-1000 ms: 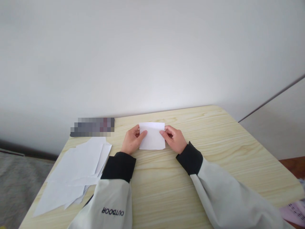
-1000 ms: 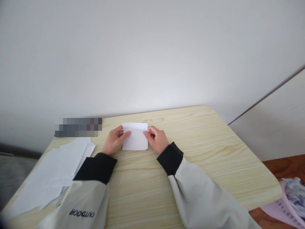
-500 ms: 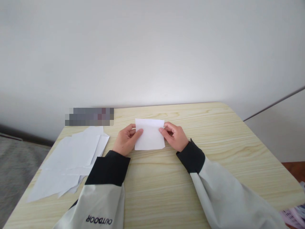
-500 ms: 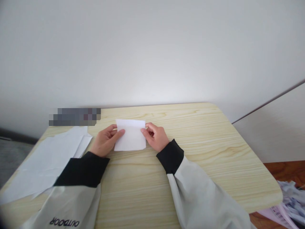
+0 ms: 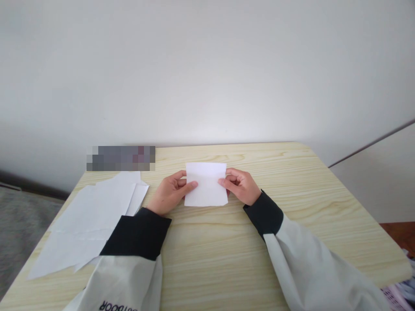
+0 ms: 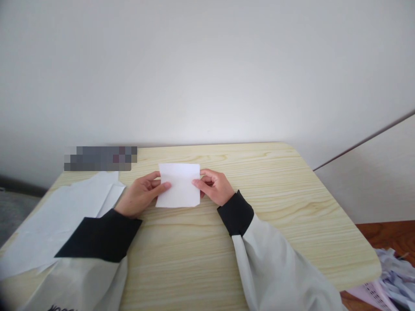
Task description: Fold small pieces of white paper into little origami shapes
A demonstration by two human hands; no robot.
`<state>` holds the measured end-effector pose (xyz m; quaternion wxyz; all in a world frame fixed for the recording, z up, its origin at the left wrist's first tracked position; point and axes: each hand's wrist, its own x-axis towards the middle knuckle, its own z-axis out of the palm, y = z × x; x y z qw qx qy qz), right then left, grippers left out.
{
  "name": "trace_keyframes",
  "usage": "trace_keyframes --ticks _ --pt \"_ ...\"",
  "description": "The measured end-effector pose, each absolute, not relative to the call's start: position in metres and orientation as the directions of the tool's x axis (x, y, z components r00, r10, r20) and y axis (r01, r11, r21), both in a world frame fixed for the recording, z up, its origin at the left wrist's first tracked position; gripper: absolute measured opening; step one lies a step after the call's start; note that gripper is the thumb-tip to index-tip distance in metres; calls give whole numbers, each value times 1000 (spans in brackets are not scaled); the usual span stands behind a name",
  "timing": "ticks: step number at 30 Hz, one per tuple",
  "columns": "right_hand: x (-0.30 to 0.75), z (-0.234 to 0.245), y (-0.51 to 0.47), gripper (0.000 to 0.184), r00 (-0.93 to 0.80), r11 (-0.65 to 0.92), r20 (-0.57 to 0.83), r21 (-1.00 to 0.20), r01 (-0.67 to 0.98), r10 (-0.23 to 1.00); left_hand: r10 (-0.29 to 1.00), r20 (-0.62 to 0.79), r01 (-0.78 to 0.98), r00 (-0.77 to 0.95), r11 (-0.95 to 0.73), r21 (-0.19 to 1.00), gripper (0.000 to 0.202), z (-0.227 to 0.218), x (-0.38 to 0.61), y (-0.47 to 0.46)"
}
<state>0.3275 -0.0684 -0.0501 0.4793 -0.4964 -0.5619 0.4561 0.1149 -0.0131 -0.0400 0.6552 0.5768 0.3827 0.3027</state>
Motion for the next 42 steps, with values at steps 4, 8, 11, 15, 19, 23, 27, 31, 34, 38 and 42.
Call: trace_keyframes --ticks 4,8,11,15,19,23,27,31,34,38,42 --pt "328 -51 -69 21 -47 125 120 -982 144 992 793 -211 136 571 162 977 37 -35 109 -12" --pt "331 -55 -71 21 -114 188 167 -960 206 979 793 -215 110 569 186 976 35 -34 109 -13" --pt "333 -56 -73 23 -108 253 232 -930 268 967 794 -232 28 562 263 964 33 -35 110 -13" --pt "334 -54 -73 34 -147 439 415 -809 391 898 730 -266 -84 630 405 911 56 -35 109 -12" --pt "331 -52 -73 39 -190 548 529 -684 483 827 792 -186 36 582 204 978 55 -32 109 -14" --pt "329 -49 -74 39 -206 560 537 -659 502 818 820 -135 132 556 74 989 38 -32 111 -14" --pt "330 -49 -75 40 -193 449 406 -780 436 893 826 -129 109 549 82 991 34 -35 111 -12" --pt "332 -52 -74 50 -132 298 272 -921 250 953 835 -97 82 541 62 995 31 -38 110 -12" --pt "330 -52 -74 53 -105 237 214 -914 330 971 840 -93 78 535 60 995 33 -38 111 -13" --pt "325 -50 -73 35 -38 193 198 -868 457 979 839 -85 85 537 46 995 35 -38 113 -14" --pt "324 -50 -74 29 -33 200 210 -857 476 977 839 -72 102 540 20 995 36 -39 116 -16"
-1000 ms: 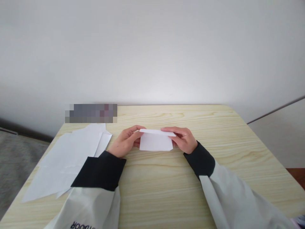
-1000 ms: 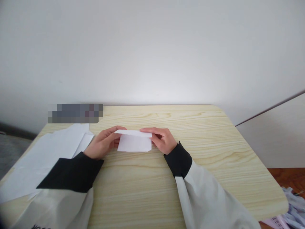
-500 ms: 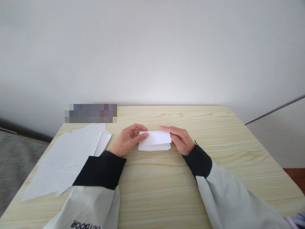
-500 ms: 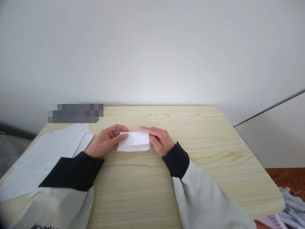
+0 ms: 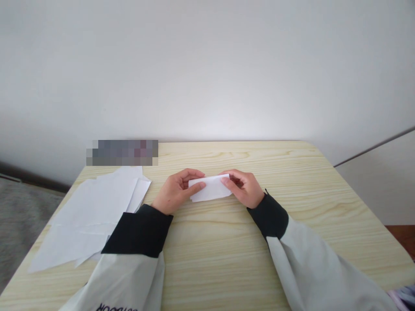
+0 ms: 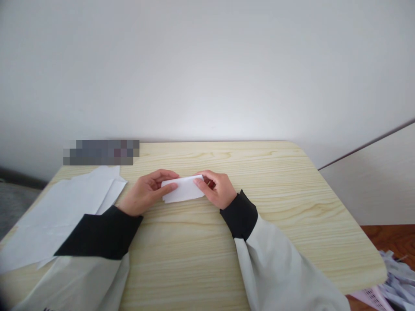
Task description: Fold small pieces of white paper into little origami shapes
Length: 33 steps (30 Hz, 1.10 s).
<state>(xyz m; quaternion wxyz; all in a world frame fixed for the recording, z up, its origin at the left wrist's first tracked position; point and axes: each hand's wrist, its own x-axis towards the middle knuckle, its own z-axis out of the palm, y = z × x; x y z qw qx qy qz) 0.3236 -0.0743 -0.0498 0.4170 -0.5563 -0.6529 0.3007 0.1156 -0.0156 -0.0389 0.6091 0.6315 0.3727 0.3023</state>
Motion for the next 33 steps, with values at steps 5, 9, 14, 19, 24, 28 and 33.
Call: trace_keyframes --ticks 5,9,14,19,24,28,33 --pt "324 -47 -76 26 -42 200 204 -865 460 978 833 -93 168 545 0 986 35 -40 116 -16" --pt "324 -47 -76 26 -44 209 211 -875 437 976 844 -71 176 532 -29 984 35 -39 116 -16" --pt "325 -51 -75 27 -58 212 207 -884 417 977 866 -39 219 498 -82 972 34 -35 116 -17" --pt "324 -50 -75 28 -65 205 195 -896 394 979 868 -30 241 495 -104 965 32 -36 118 -18" --pt "323 -50 -75 28 -54 196 192 -881 431 980 867 -33 229 497 -95 969 31 -37 120 -19" --pt "324 -51 -75 26 -59 190 183 -873 450 981 871 -23 236 490 -107 966 29 -36 120 -20" --pt "324 -49 -75 25 -43 184 185 -870 458 982 885 -38 247 464 -89 965 27 -33 121 -20"
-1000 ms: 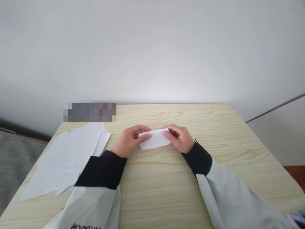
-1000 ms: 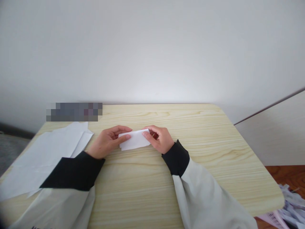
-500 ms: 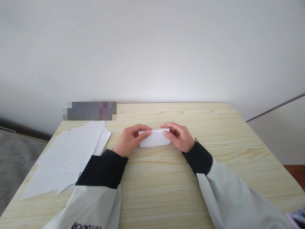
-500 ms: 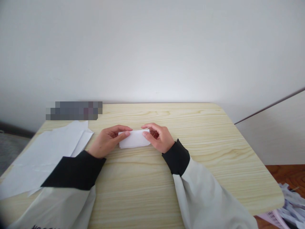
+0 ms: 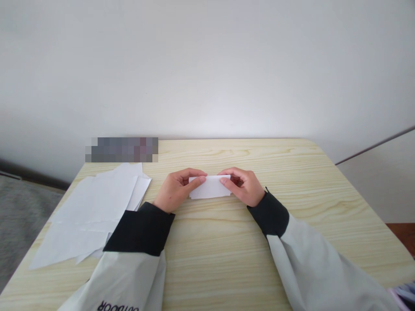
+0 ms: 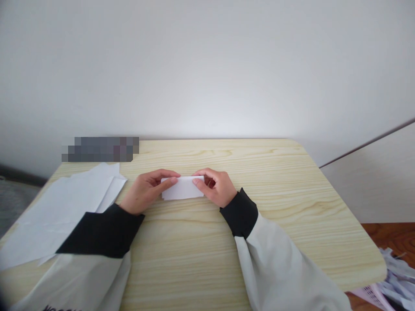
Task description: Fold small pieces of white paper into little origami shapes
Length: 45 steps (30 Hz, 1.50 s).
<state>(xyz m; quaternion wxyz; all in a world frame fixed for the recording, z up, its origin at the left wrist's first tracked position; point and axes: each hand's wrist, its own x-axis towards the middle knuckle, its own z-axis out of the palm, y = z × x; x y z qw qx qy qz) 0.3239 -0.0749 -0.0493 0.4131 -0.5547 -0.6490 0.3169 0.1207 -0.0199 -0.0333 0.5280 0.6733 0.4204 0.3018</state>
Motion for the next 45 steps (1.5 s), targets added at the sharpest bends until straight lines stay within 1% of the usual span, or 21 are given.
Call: trace_keyframes --ticks 7,14,20,25,35,45 --pt "324 -49 -75 25 -35 179 183 -877 445 983 881 -87 237 464 -29 971 32 -36 120 -19" --pt "325 -50 -76 26 -57 194 188 -879 435 980 880 -79 240 469 -41 970 34 -37 120 -18" --pt "324 -47 -76 27 -52 209 209 -863 460 977 879 -79 210 470 -24 977 31 -37 121 -19" --pt "324 -49 -75 25 -42 208 214 -856 474 976 878 -91 244 469 -29 969 33 -38 121 -19" --pt "324 -49 -75 23 -32 205 216 -857 474 976 878 -120 248 464 1 969 34 -36 121 -20" --pt "324 -50 -74 23 -32 203 214 -858 472 976 871 -132 241 473 16 970 31 -36 120 -19"
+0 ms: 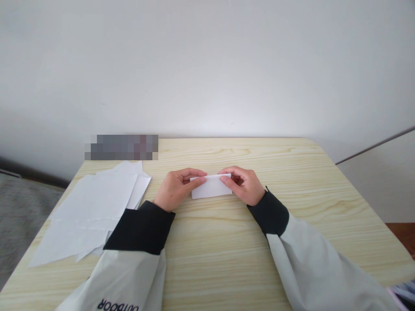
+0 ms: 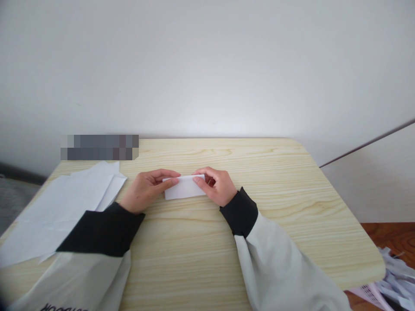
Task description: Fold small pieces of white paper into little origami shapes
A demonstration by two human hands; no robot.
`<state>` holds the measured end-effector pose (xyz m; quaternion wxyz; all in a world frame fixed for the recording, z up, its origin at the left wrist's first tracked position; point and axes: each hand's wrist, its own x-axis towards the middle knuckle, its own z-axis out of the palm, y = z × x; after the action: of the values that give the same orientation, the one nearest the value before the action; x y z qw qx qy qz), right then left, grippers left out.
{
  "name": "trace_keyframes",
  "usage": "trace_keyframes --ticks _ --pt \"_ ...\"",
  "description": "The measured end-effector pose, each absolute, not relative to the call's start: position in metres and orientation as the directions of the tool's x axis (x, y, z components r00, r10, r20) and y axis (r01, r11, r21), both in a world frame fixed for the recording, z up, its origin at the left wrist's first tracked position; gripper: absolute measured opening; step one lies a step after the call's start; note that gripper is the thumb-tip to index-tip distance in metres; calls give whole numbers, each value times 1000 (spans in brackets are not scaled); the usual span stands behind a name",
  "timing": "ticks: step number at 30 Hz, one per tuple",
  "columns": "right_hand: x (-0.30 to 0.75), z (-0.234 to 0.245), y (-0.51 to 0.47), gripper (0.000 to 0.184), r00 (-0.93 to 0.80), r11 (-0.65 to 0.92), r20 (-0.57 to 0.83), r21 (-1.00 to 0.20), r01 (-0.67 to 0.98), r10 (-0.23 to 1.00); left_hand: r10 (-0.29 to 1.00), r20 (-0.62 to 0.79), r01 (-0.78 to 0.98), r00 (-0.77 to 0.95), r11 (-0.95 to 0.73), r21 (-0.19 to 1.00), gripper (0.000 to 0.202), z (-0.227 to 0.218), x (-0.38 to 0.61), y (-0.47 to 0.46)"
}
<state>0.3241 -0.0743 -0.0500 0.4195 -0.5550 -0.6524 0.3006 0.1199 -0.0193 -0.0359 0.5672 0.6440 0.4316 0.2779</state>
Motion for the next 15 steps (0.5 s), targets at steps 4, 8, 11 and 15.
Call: trace_keyframes --ticks 4,8,11,15 --pt "323 -51 -75 23 -33 204 214 -858 472 976 882 -113 214 458 14 977 30 -36 121 -19" --pt "323 -50 -75 22 -35 224 237 -847 482 971 887 -107 188 448 23 982 29 -37 121 -19" --pt "323 -49 -74 21 -35 227 241 -842 489 970 885 -119 185 451 38 982 29 -37 121 -19" --pt "323 -48 -75 21 -41 238 253 -828 507 967 877 -130 194 462 43 980 29 -37 120 -20"
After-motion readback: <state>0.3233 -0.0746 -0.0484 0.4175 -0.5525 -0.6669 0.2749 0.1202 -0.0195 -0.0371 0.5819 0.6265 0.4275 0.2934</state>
